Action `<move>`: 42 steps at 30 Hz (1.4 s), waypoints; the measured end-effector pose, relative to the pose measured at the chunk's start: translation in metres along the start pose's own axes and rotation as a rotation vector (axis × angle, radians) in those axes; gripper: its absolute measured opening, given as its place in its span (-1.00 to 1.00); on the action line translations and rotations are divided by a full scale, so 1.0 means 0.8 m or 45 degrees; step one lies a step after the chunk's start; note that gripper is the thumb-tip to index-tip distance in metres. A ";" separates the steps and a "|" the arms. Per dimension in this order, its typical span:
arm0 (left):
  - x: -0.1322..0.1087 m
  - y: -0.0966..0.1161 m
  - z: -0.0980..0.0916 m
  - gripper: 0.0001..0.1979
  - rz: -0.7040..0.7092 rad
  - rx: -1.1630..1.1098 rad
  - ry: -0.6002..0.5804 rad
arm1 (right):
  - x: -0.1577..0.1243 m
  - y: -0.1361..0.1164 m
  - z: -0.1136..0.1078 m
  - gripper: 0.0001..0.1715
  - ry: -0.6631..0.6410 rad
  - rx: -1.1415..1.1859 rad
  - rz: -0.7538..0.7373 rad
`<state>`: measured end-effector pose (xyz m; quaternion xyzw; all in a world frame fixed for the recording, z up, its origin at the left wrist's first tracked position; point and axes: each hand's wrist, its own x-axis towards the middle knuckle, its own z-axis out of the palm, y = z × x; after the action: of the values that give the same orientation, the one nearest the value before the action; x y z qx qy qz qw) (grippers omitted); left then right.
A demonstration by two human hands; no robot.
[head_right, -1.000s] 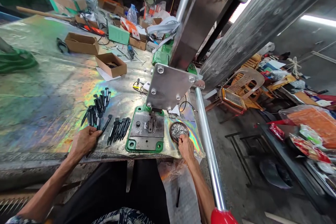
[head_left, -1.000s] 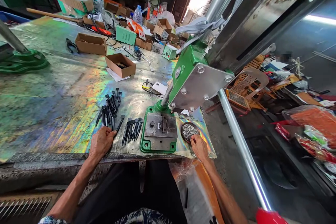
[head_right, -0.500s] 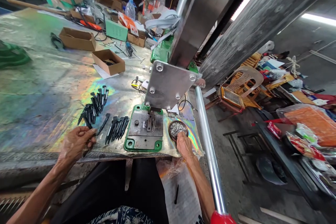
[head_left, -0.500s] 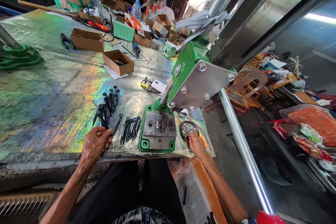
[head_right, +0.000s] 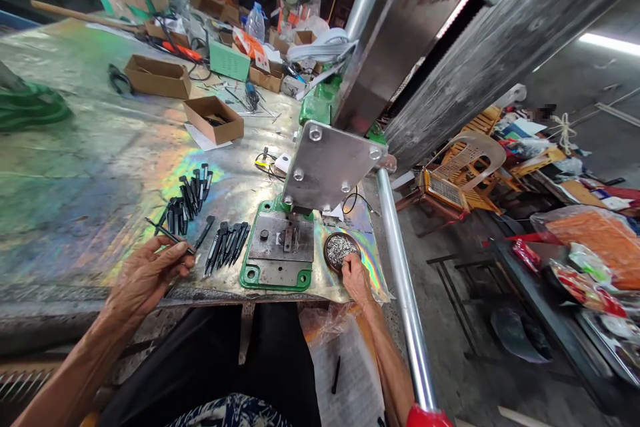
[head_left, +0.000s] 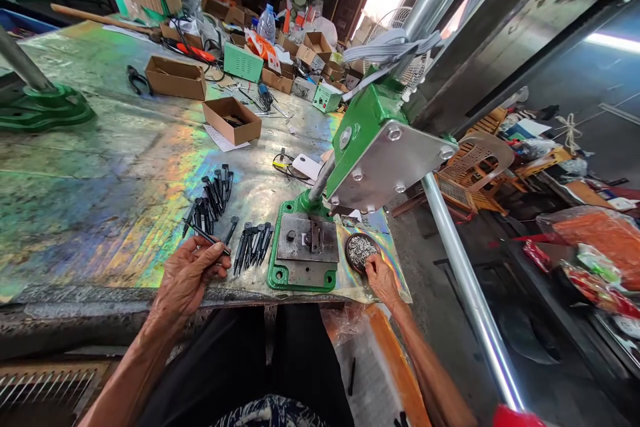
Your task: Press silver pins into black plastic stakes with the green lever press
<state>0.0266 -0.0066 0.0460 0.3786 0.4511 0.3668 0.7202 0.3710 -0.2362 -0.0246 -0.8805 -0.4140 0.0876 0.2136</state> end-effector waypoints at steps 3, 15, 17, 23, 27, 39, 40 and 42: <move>-0.009 0.004 0.013 -0.52 -0.019 -0.061 -0.026 | -0.002 0.001 0.002 -0.80 0.015 0.055 0.023; -0.038 0.001 0.054 -0.63 -0.091 -0.100 -0.320 | -0.010 -0.017 -0.009 -0.71 0.077 0.313 0.134; -0.041 0.001 0.062 -0.63 -0.086 -0.123 -0.336 | -0.011 -0.029 -0.014 -0.71 0.073 0.388 0.157; -0.053 -0.001 0.093 -0.64 -0.135 -0.243 -0.462 | -0.035 -0.109 -0.032 -0.68 -0.196 0.772 0.139; -0.055 -0.006 0.106 -0.61 -0.217 -0.357 -0.528 | -0.056 -0.181 -0.042 -0.62 -0.457 1.049 0.045; -0.059 -0.012 0.114 -0.59 -0.409 -0.527 -0.610 | -0.065 -0.260 -0.057 -0.65 -0.778 1.350 -0.050; -0.059 -0.012 0.113 -0.60 -0.410 -0.528 -0.613 | -0.065 -0.261 -0.057 -0.65 -0.785 1.349 -0.039; -0.059 -0.014 0.112 -0.61 -0.401 -0.528 -0.624 | -0.064 -0.261 -0.058 -0.63 -0.794 1.343 -0.008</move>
<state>0.0968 -0.0720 0.0810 0.2270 0.2339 0.2332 0.9162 0.2087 -0.1715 0.1098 -0.5878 -0.3605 0.5336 0.4897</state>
